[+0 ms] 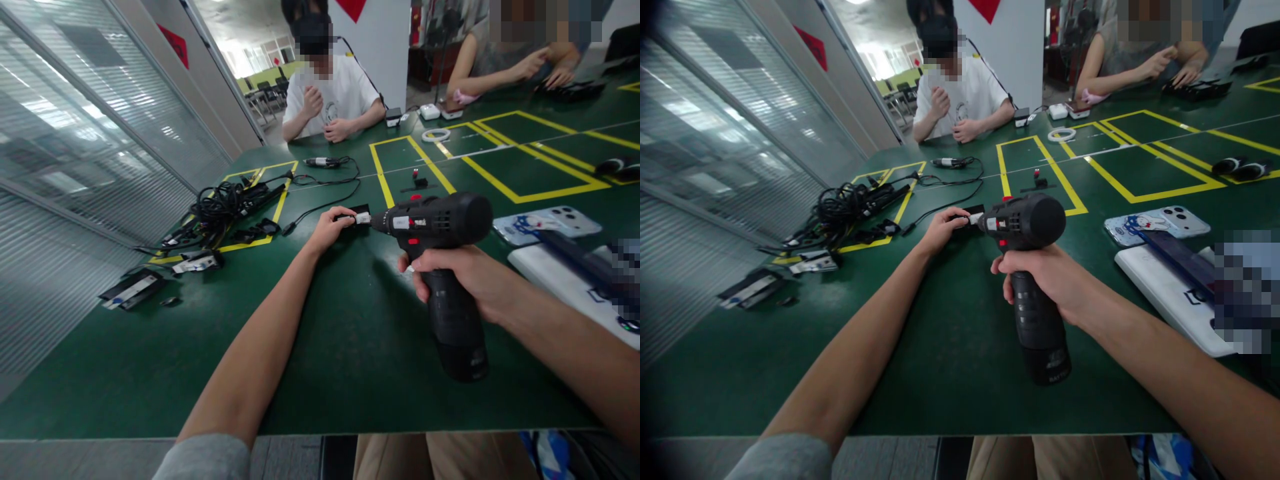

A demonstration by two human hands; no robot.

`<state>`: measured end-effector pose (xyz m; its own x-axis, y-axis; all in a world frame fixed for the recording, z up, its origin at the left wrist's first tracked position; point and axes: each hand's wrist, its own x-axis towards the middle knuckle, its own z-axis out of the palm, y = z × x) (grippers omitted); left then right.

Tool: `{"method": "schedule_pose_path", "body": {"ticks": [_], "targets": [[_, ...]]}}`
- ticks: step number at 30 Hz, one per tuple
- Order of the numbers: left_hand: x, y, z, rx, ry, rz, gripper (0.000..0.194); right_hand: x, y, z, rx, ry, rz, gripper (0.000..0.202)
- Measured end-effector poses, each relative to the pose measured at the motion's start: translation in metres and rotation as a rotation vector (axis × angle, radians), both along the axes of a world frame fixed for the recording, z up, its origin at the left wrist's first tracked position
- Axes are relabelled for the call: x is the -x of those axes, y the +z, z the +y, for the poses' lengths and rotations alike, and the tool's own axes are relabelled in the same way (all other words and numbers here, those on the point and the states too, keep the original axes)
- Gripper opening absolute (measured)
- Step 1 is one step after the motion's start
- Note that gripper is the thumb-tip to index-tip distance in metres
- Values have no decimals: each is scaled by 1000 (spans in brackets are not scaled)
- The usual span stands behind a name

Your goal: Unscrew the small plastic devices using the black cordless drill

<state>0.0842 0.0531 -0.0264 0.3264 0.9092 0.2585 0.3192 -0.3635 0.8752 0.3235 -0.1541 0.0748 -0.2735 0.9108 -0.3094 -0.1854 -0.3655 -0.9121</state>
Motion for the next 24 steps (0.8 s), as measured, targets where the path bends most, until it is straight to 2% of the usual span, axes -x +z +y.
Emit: {"method": "schedule_pose_path", "body": {"ticks": [6, 14, 24], "targets": [[0, 2, -2, -2, 7, 29, 27, 2, -10, -1, 119, 24, -6, 13], [-1, 1, -1, -44, 3, 67, 26, 2, 3, -7, 73, 27, 14, 12], [-1, 2, -1, -26, 13, 59, 26, 2, -5, -3, 35, 41, 67, 10]]}}
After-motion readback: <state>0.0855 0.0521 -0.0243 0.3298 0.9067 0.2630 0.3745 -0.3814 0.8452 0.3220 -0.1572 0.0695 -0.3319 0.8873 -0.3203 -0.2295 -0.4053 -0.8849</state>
